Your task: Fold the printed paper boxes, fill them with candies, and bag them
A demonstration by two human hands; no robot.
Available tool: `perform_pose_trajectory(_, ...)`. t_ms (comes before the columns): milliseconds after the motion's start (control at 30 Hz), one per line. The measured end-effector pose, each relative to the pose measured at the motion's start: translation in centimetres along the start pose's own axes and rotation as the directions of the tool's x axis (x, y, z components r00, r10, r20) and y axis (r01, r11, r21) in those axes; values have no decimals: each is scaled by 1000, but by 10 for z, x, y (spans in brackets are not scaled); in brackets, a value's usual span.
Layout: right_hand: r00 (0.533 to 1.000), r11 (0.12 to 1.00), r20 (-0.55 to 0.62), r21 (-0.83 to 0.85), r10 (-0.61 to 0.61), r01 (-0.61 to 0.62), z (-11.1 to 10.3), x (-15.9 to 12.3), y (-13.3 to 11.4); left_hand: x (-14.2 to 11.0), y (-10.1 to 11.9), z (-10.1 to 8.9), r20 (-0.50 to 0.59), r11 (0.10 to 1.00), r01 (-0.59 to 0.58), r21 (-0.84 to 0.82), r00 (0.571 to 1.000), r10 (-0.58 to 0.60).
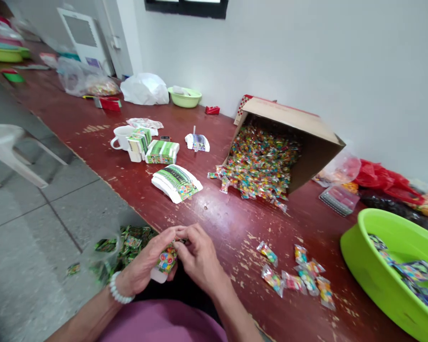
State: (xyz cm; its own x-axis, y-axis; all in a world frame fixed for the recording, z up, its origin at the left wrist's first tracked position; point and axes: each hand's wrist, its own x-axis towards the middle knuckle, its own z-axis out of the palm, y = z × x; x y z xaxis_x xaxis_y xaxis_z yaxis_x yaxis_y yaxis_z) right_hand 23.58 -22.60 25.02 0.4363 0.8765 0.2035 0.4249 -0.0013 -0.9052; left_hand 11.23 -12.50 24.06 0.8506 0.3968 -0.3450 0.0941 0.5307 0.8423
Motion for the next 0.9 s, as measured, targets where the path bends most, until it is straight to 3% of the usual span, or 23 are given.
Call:
perform_pose_trajectory(33,997,997,12,-11,76,-75,-7,11,8,2,2,-1,-9,1000,-1,-31,1000,1)
perform_pose_trajectory(100,942,942,-182,-138,281,-307,-29,40,28,6,8,-2,-53,996,-16,-87,999,11)
perform_pose_trajectory(200,830,862,-446,-209,336,-461,-66,93,62,14,18,-6,-119,994,-50,-97,992,39)
perform_pose_trajectory(267,746,794,-544,-219,383,-567,-81,121,81,20,21,-10,-132,994,-62,-90,990,50)
perform_pose_trajectory(367,653,716,-618,-201,437,-669,-84,142,101,29,20,-20,-180,990,-118,-83,978,102)
perform_pose_trajectory(467,613,700,-643,-163,459,-695,-80,145,112,33,18,-33,-258,979,-202,28,945,203)
perform_pose_trajectory(567,618,736,-614,-86,491,-671,-84,140,117,33,20,-45,-264,967,-183,176,938,226)
perform_pose_trajectory(667,663,803,-533,51,525,-594,-90,128,113,31,24,-52,-262,961,-107,255,949,175)
perform_pose_trajectory(767,733,839,-409,236,543,-491,-88,106,97,29,27,-55,-280,981,-88,174,951,135)
perform_pose_trajectory(900,816,810,-242,436,526,-393,-71,66,66,25,27,-56,-289,994,-110,-6,952,103)
